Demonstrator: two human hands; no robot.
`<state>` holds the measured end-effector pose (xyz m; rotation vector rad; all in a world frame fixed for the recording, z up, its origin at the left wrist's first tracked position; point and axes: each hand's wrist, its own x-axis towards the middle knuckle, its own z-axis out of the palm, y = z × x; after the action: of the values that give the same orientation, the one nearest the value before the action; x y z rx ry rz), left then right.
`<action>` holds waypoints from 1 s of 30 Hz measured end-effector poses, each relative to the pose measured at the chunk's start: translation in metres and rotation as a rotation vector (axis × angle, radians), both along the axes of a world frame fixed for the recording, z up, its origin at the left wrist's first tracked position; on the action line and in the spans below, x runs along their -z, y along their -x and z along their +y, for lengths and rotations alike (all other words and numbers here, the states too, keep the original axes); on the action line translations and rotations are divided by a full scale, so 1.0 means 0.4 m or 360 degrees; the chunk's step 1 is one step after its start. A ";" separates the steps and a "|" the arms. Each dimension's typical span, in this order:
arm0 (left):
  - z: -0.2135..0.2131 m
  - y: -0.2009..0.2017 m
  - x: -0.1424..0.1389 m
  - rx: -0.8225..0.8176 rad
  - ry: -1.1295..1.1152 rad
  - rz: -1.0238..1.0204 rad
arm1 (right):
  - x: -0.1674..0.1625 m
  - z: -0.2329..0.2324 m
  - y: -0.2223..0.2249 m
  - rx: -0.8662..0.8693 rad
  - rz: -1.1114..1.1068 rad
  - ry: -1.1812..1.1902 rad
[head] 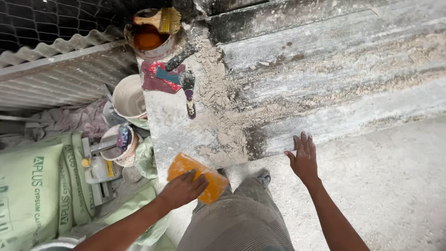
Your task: The person scrapes dried plaster residue off a long mold table with an orange plastic scraper, sweeping the debris aside, then brushes the surface and a green mold strip with a brush, and finally mixes plaster in a bowl by hand.
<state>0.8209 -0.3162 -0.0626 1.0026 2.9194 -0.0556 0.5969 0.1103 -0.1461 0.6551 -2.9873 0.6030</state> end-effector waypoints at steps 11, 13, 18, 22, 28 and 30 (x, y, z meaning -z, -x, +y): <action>0.138 0.160 0.063 -0.0044 -0.0108 -0.0370 | -0.078 -0.036 0.004 0.0152 -0.0253 -0.0012; 0.100 0.120 0.063 0.0029 -0.0098 -0.0430 | -0.087 -0.040 0.002 0.0147 -0.0246 -0.0019; -0.102 0.023 0.012 0.0160 -0.0067 0.0052 | -0.094 -0.057 0.012 0.0109 -0.0186 -0.0287; -0.029 0.143 0.042 0.0312 -0.0168 -0.0069 | -0.108 -0.067 0.025 0.0166 -0.0268 -0.0430; 0.251 0.299 0.122 0.0286 -0.0110 -0.0126 | -0.146 -0.067 0.021 0.0233 -0.0398 -0.0374; 0.188 0.246 0.089 0.0293 -0.0275 0.0108 | -0.149 -0.064 0.023 0.0249 -0.0392 -0.0367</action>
<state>0.7224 -0.2410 -0.0980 1.3184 2.9236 0.1608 0.5879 0.0848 -0.0864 0.3725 -3.3312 0.3564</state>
